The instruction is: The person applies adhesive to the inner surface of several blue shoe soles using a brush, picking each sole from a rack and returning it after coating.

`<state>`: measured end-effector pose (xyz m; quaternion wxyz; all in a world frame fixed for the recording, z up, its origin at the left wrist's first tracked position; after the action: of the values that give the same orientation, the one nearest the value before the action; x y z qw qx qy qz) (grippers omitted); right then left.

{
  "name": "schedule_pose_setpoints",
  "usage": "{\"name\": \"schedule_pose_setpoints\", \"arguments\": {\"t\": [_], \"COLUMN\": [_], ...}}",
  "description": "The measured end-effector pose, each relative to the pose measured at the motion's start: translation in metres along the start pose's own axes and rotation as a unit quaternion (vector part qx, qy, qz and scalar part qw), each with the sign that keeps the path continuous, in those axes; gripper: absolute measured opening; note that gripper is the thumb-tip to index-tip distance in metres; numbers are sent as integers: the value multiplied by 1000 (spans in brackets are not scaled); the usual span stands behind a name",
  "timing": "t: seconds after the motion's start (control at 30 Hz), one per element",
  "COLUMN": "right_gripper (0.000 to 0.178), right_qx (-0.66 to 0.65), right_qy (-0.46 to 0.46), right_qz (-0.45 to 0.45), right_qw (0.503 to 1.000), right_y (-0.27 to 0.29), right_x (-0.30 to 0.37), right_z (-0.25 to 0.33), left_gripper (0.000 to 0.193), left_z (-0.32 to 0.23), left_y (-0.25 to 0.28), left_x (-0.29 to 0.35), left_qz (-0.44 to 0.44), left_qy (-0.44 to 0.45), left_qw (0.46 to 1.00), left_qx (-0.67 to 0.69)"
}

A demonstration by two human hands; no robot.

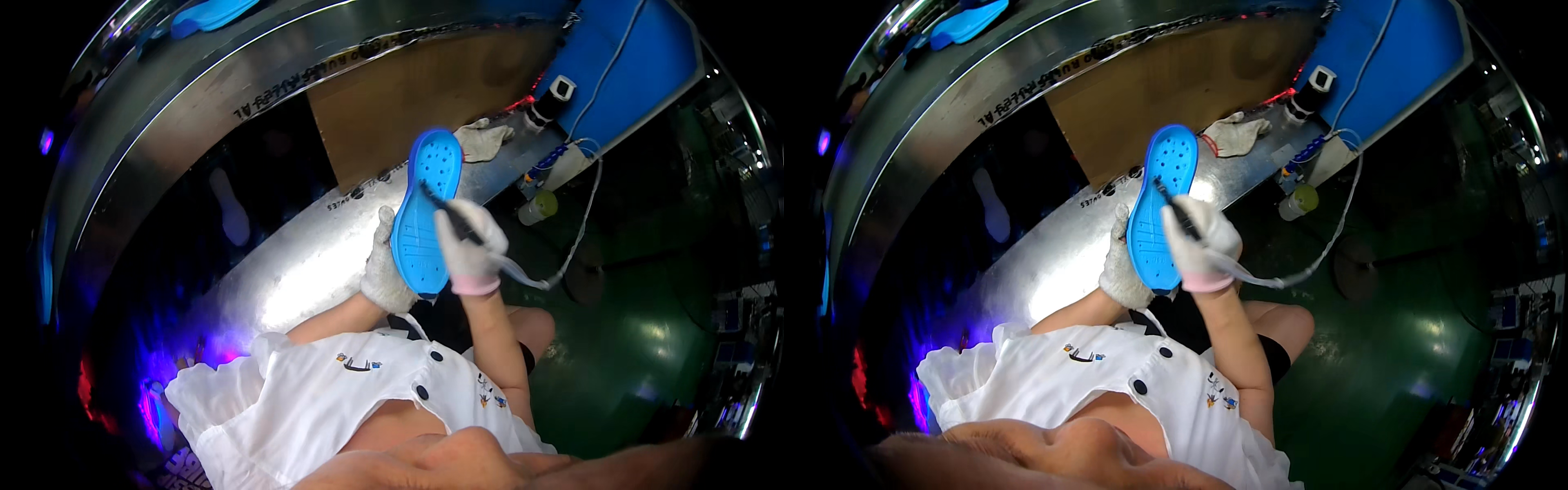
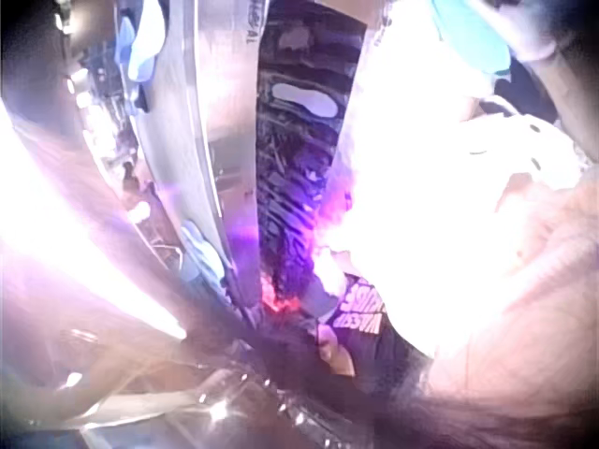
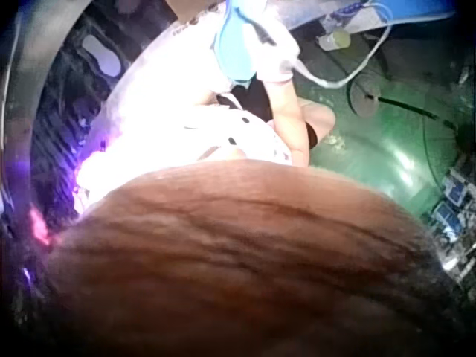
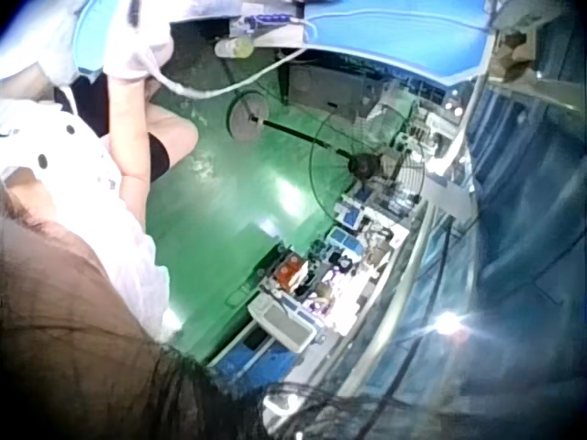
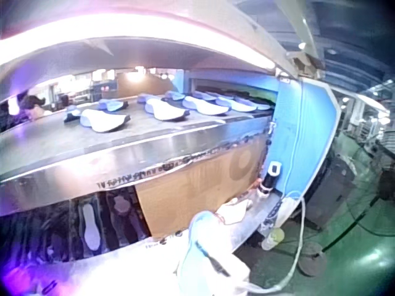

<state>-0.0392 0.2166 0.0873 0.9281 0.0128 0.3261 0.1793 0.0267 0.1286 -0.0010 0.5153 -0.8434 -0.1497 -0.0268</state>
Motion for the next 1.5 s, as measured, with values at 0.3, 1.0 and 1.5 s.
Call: {"name": "schedule_pose_setpoints", "arguments": {"t": [0.3, 1.0, 1.5], "right_gripper": [11, 19, 27], "right_qx": [6, -71, -48], "right_qy": [42, -35, 50], "right_qz": [11, 74, 318], "right_qw": [999, 994, 946], "right_y": [4, -14, 2], "right_x": [13, 51, 16], "right_z": [1, 18, 22], "left_gripper": [90, 95, 57], "left_z": [2, -51, -95], "left_y": [20, -6, -27], "left_x": [-6, -28, -28], "left_qz": [98, 164, 101], "left_qy": [32, 35, 209], "left_qw": [994, 986, 906], "left_qx": [27, -23, -355]}}
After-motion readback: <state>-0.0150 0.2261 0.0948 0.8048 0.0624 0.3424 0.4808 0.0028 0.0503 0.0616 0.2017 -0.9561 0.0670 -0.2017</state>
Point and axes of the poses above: each hand's wrist, its own x-axis away from the middle knuckle, its own y-axis out of the back of the hand, z = x × y, the point moved 4 cm from there along -x, towards the middle knuckle, and after that the axes turned 14 degrees about -x, right-handed, at the moved point
